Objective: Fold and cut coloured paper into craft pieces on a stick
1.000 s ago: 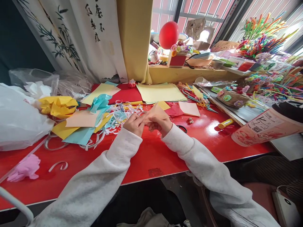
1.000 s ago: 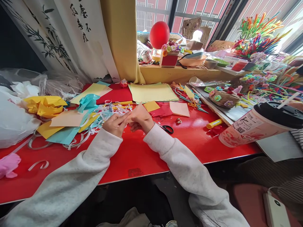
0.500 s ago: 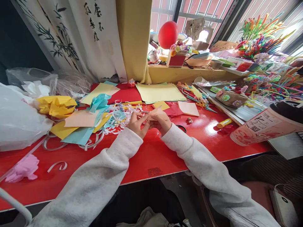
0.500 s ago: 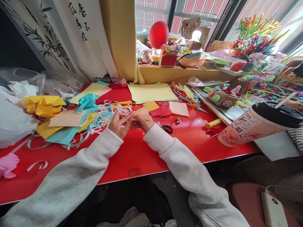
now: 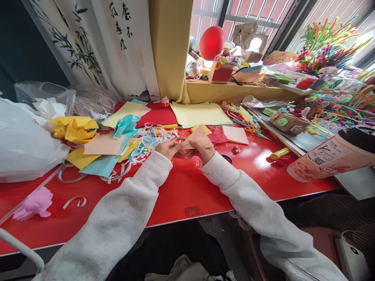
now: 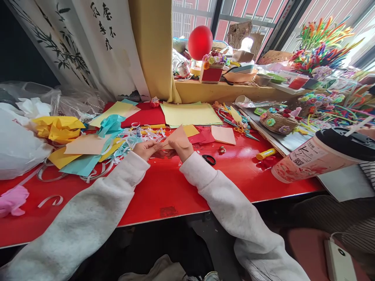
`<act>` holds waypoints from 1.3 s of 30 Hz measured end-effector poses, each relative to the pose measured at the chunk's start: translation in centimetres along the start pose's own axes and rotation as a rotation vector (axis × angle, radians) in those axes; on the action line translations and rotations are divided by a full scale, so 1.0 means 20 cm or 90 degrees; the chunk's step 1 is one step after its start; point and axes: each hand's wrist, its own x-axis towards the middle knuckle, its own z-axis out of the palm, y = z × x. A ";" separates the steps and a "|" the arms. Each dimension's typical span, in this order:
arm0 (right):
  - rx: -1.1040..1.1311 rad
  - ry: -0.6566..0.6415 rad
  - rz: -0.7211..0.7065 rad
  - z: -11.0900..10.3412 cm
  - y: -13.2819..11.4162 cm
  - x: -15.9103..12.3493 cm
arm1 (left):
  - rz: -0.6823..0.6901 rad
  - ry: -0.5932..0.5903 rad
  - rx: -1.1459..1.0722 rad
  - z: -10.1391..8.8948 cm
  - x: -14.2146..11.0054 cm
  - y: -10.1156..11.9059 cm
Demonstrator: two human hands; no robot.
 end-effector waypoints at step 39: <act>0.061 0.028 -0.025 0.00 -0.02 0.00 | 0.083 0.031 -0.115 0.02 -0.02 -0.02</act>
